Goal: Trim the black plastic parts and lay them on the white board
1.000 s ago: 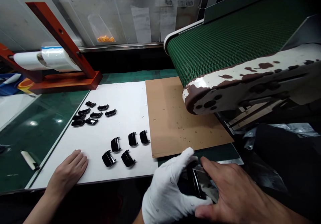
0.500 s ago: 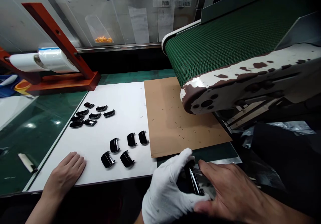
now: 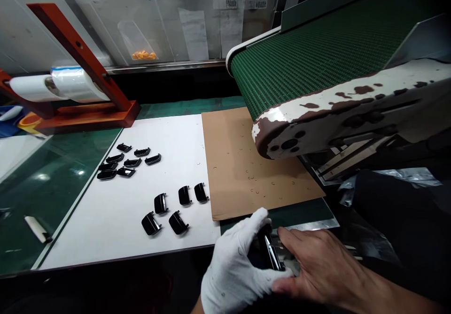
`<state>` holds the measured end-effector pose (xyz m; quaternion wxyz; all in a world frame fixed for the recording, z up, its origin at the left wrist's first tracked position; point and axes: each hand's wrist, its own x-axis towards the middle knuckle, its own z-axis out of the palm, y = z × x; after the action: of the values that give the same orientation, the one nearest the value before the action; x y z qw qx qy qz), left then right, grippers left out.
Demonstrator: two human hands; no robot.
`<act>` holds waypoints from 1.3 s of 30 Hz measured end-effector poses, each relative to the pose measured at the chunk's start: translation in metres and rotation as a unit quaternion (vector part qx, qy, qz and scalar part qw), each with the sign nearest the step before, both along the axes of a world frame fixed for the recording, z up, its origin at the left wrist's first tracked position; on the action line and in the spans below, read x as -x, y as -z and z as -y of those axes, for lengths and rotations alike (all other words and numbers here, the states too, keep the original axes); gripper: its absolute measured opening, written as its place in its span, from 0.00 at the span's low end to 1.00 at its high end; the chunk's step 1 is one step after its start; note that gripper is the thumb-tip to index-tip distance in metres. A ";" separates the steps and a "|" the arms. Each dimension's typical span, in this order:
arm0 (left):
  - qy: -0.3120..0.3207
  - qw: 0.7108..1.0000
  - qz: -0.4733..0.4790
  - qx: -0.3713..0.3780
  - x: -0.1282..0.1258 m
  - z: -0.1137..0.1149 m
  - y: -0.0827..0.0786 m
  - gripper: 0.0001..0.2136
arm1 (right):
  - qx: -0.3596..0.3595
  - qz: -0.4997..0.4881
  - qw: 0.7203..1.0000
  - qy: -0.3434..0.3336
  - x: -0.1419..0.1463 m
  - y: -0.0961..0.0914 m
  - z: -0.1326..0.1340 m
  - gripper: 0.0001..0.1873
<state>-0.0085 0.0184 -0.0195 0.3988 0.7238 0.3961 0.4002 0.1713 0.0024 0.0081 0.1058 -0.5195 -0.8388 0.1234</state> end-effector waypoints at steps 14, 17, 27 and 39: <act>-0.004 0.988 0.127 0.085 0.000 0.001 -0.005 0.39 | 0.105 -0.251 0.959 0.082 0.000 0.001 0.007 0.36; 0.005 0.985 0.154 0.081 0.004 0.001 -0.001 0.40 | 0.169 -0.324 0.921 0.136 0.003 0.002 0.011 0.33; 0.012 0.986 0.153 0.063 0.006 0.000 0.002 0.39 | 0.070 -0.310 0.945 0.071 0.012 -0.005 0.017 0.23; 0.024 0.998 0.031 0.045 0.015 -0.001 -0.006 0.42 | -0.033 -0.114 0.990 0.079 0.018 -0.006 0.008 0.34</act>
<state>-0.0239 0.0198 -0.0133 0.4524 0.7017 0.3839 0.3945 0.1530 -0.0059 0.0145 0.2278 -0.5632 -0.7809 0.1452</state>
